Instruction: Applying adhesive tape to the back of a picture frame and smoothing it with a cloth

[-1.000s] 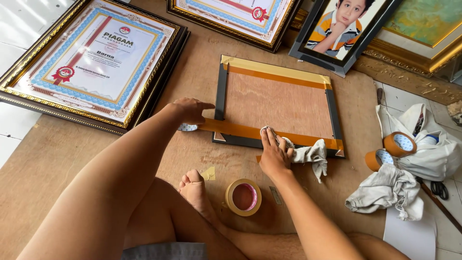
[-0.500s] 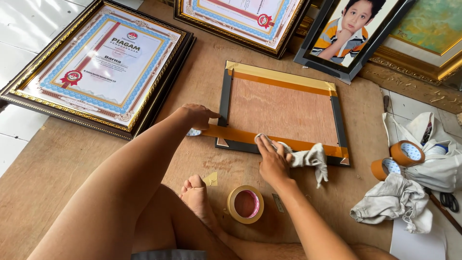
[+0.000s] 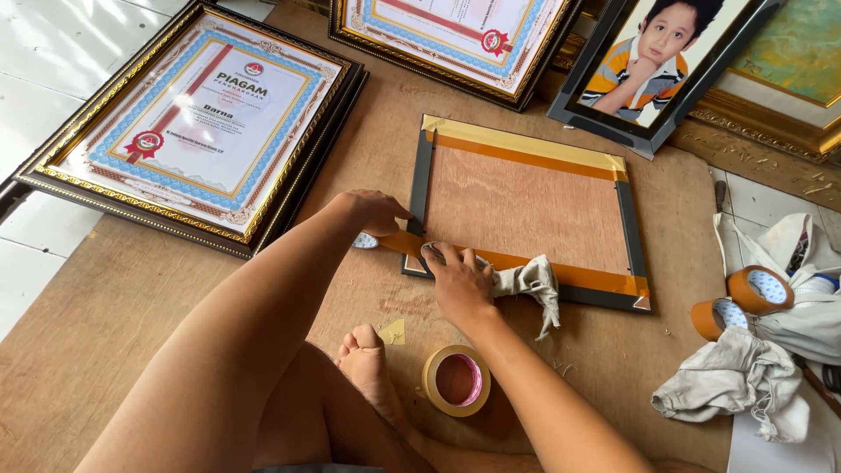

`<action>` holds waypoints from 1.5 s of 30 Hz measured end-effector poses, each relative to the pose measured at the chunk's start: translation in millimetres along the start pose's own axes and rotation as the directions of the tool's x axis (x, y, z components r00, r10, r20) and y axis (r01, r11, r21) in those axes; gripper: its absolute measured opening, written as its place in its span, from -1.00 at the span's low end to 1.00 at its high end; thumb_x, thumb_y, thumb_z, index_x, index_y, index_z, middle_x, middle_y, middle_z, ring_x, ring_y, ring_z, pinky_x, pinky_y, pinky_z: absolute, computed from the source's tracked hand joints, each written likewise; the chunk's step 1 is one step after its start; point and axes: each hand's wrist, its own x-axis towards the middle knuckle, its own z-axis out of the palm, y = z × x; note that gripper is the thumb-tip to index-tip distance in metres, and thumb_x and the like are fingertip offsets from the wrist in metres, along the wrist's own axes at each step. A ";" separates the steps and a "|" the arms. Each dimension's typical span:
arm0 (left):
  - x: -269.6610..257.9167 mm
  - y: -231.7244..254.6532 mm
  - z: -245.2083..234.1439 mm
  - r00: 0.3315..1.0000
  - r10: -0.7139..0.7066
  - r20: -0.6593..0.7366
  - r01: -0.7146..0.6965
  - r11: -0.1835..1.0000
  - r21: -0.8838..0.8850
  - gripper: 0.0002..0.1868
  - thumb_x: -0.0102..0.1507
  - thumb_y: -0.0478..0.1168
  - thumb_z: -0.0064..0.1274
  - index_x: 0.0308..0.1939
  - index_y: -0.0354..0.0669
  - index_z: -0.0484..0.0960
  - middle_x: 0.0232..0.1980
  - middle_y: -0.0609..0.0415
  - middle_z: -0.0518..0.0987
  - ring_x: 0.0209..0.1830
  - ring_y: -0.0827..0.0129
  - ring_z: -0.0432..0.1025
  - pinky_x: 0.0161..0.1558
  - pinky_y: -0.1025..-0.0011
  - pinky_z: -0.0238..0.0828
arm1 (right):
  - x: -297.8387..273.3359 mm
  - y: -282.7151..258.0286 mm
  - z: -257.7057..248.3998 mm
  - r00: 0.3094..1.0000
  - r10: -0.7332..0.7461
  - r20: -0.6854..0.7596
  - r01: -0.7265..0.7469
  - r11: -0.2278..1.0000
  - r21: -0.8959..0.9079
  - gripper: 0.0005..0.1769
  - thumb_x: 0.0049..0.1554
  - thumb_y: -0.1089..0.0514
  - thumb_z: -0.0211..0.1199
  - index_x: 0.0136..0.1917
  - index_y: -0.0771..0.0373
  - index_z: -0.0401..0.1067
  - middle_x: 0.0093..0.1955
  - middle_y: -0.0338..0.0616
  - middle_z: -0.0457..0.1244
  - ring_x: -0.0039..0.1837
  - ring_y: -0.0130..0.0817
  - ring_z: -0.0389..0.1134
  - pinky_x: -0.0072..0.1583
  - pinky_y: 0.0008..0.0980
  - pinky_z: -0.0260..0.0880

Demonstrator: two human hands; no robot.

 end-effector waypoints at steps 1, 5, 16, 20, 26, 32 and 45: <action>-2.5 0.8 -2.5 1.000 0.001 0.000 -0.001 1.000 -0.002 -0.26 0.33 0.02 -0.05 0.63 0.75 0.44 0.59 0.36 0.58 0.60 0.22 0.45 0.51 0.06 0.43 | -1.0 -4.5 -6.1 1.000 0.000 0.001 0.000 1.000 -0.001 -0.05 0.21 0.33 0.04 0.74 -0.41 0.10 0.75 -0.56 -0.06 0.58 -0.06 0.07 0.39 0.50 0.27; -1.4 2.3 -7.1 1.000 0.004 -0.007 -0.004 0.999 -0.032 -0.32 0.33 0.04 -0.06 0.57 0.77 0.51 0.54 0.33 0.63 0.54 0.19 0.51 0.48 0.08 0.47 | 7.8 -11.0 -18.7 0.997 0.051 0.064 -0.052 0.998 0.027 -0.08 0.23 0.41 0.05 0.76 -0.21 0.14 0.67 -0.28 -0.04 0.56 0.08 0.06 0.35 0.52 0.33; -63.0 34.1 -54.6 0.982 0.163 -0.097 -0.180 0.963 -0.202 -0.35 0.34 -0.19 -0.25 0.49 0.05 0.65 0.45 -0.20 0.68 0.44 -0.12 0.58 0.48 -0.01 0.49 | 1.3 2.7 -27.6 0.999 -0.038 0.033 0.035 0.996 0.082 -0.08 0.18 0.35 0.16 0.72 -0.27 0.23 0.70 -0.19 0.00 0.63 0.16 0.11 0.39 0.41 0.46; -41.5 43.5 -35.4 0.970 0.118 -0.215 -0.218 0.818 -0.532 -0.48 0.31 0.00 -0.03 0.37 0.21 0.64 0.32 -0.24 0.68 0.41 -0.20 0.56 0.45 -0.12 0.45 | 1.6 6.6 -18.6 0.997 -0.076 -0.008 0.076 0.995 0.056 -0.08 0.17 0.33 0.13 0.71 -0.30 0.24 0.68 -0.20 0.05 0.62 0.14 0.18 0.40 0.31 0.51; 7.3 33.3 0.8 0.970 -0.030 -0.242 -0.154 0.695 -0.703 -0.51 0.26 0.14 0.08 0.29 0.44 0.61 0.19 -0.19 0.70 0.35 -0.10 0.59 0.40 -0.05 0.48 | -1.6 12.1 -18.9 0.994 -0.111 -0.007 0.111 0.993 0.032 -0.13 0.18 0.30 0.09 0.69 -0.30 0.27 0.71 -0.19 0.04 0.64 0.16 0.17 0.42 0.27 0.51; 15.7 24.8 13.4 0.969 -0.083 -0.234 -0.145 0.578 -0.803 -0.54 0.26 0.17 0.19 0.24 0.37 0.67 0.10 -0.16 0.74 0.29 -0.03 0.62 0.39 0.04 0.50 | -4.6 6.7 -27.5 0.997 -0.068 0.031 0.066 0.996 0.054 -0.12 0.16 0.32 0.10 0.67 -0.29 0.33 0.71 -0.21 0.04 0.62 0.15 0.16 0.34 0.29 0.56; -7.0 5.2 6.8 0.983 -0.018 -0.185 -0.093 0.813 -0.575 -0.58 0.20 0.12 0.33 0.12 0.24 0.79 -0.23 0.08 0.80 0.00 0.13 0.72 0.15 0.14 0.61 | 4.2 4.5 -19.8 0.999 -0.011 0.037 0.004 0.984 0.180 -0.10 0.19 0.39 0.13 0.70 -0.24 0.28 0.60 -0.06 0.02 0.56 0.25 0.12 0.25 0.43 0.56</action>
